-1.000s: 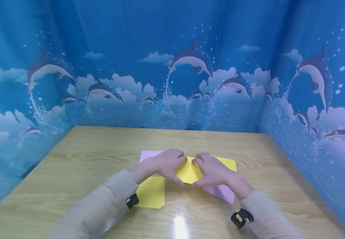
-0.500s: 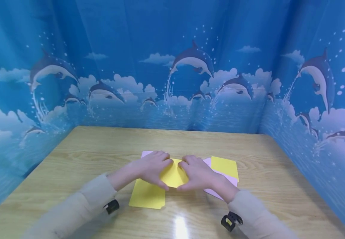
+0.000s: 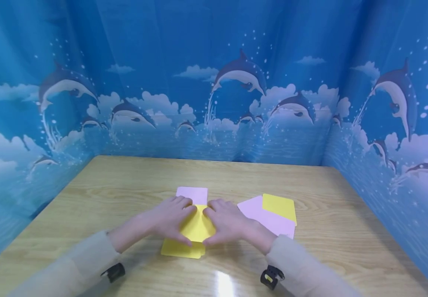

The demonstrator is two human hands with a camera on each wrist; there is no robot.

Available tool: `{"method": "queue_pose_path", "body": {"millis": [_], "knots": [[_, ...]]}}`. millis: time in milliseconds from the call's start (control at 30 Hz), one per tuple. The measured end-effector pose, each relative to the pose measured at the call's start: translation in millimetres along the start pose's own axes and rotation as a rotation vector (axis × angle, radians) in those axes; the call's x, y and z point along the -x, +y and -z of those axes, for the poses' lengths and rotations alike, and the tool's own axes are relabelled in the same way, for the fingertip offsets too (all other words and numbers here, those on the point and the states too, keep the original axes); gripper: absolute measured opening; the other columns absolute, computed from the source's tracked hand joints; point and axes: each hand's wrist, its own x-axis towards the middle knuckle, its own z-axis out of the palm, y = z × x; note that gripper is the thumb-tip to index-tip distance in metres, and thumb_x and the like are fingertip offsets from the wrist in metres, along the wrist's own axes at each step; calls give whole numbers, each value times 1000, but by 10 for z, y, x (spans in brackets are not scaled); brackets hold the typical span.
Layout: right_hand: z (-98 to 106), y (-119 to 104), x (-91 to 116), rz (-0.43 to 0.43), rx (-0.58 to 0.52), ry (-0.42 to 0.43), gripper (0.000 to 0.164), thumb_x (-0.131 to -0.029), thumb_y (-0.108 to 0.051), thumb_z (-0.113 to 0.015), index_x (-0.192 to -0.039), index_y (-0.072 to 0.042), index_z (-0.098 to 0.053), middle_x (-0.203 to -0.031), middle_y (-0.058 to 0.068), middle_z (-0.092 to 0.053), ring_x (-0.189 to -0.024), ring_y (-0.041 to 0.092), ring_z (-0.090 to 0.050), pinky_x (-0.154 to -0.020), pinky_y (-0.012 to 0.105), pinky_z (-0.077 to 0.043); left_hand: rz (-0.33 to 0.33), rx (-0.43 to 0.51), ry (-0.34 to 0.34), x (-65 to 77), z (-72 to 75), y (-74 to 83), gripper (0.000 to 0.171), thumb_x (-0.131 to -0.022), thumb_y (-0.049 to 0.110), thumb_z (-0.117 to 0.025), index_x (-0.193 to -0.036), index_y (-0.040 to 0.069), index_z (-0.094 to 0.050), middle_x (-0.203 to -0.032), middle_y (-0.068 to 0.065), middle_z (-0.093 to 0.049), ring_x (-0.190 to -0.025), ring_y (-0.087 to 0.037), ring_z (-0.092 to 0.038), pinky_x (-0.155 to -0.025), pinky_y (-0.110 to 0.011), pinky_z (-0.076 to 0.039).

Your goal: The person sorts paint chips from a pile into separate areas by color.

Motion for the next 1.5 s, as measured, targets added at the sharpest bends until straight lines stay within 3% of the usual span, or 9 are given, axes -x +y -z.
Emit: {"method": "queue_pose_path", "body": {"millis": [200,633,933,1500], "knots": [[-57,-115,-70,31,34,7,70,-72,-59,-67,-119,-8,-56,-125,13,-50,-116,29,-46,-95,46,-40,-16,-18,24,139,-78,-28,81,-68,77,-57,-114,10,-53,-103,-3,-49,-94,-18,-45,-88,-35,-41],[-197,-291,-202,58,91,-44,72,-70,-64,-65,-118,-12,-55,-118,6,-51,-106,21,-48,-90,37,-42,0,-11,-19,341,-169,-33,79,-66,77,-57,-110,12,-53,-101,-2,-48,-92,-18,-47,-84,-34,-42],[-243,-334,-239,48,95,-80,71,-71,-65,-65,-116,-12,-55,-110,2,-51,-95,14,-46,-79,30,-43,1,15,-34,366,-240,-38,79,-67,77,-58,-112,12,-52,-102,-1,-48,-92,-16,-46,-84,-34,-42],[-252,-361,-266,26,97,-136,74,-70,-66,-65,-120,-12,-54,-118,4,-51,-101,15,-47,-83,33,-44,3,42,-56,373,-224,-20,74,-70,70,-62,-113,11,-53,-104,-2,-49,-94,-17,-46,-84,-35,-42]]}}
